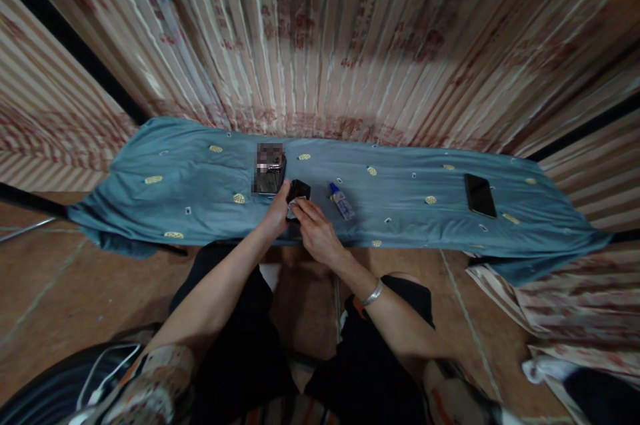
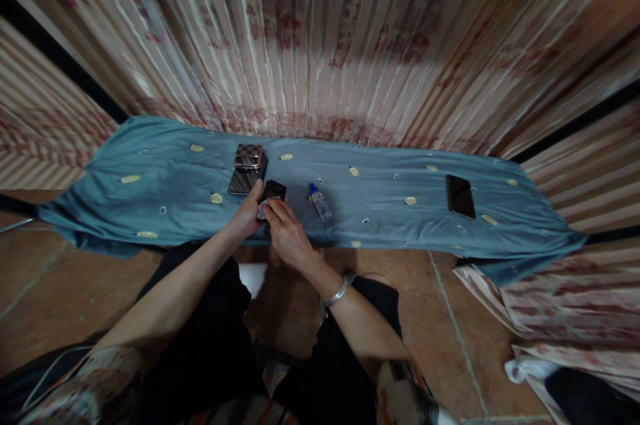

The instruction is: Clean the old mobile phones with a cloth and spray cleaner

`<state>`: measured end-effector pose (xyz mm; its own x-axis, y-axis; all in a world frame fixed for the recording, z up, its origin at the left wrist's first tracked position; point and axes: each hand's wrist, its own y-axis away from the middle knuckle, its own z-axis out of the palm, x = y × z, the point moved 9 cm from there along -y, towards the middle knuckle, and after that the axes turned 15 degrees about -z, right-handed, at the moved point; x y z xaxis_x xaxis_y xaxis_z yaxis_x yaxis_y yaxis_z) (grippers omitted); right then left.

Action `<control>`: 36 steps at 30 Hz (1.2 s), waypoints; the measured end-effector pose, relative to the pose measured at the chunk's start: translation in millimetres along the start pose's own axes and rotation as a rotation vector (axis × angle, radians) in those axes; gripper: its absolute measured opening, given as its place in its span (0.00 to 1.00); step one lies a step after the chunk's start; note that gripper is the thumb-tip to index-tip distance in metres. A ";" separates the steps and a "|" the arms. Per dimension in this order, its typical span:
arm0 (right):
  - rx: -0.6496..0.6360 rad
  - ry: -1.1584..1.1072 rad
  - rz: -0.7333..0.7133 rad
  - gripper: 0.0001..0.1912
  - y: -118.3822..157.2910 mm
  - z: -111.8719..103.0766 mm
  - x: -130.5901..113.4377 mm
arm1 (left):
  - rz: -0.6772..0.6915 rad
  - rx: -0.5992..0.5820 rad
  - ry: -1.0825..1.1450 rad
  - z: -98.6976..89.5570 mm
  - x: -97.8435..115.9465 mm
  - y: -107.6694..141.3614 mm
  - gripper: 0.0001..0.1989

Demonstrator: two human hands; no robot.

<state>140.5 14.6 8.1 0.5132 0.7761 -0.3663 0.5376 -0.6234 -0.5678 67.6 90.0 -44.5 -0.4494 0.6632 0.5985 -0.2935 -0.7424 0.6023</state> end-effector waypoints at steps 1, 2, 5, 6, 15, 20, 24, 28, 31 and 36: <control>-0.001 -0.004 -0.004 0.30 0.2 0.2 -1.1 | -0.008 -0.003 -0.003 0.4 0.3 0.5 0.25; -0.001 -0.007 -0.006 0.29 0.4 0.5 -2.0 | -0.013 -0.002 -0.003 0.5 0.7 0.7 0.26; -0.001 -0.016 -0.002 0.30 0.6 1.4 -1.6 | -0.022 0.007 0.004 0.1 1.0 -0.3 0.26; 0.000 -0.017 0.002 0.31 0.4 1.5 -0.3 | -0.020 0.010 0.009 0.2 0.8 -0.9 0.25; 0.055 0.038 0.070 0.35 -2.0 -12.2 31.1 | 0.029 0.029 0.063 5.6 -4.7 -0.6 0.09; 0.105 0.075 0.129 0.35 1.7 -19.5 45.3 | -0.003 0.001 0.014 11.5 -8.3 2.0 0.09; 0.132 0.089 0.143 0.36 4.2 -19.1 44.5 | 0.005 -0.004 0.049 12.4 -6.4 4.7 0.09; 0.124 0.073 0.112 0.34 5.4 -13.7 34.4 | 0.011 -0.012 0.073 10.3 -2.2 5.0 0.11; 0.089 0.038 0.097 0.34 6.0 -8.2 29.3 | 0.021 -0.004 0.083 7.2 1.2 5.2 0.12; 0.109 0.047 0.123 0.34 6.1 -14.1 34.5 | 0.002 0.009 0.071 8.6 -1.9 6.9 0.12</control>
<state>170.9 36.3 2.3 0.6029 0.6875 -0.4048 0.3942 -0.6978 -0.5980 73.7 84.4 -36.9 -0.5085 0.6530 0.5612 -0.2852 -0.7427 0.6058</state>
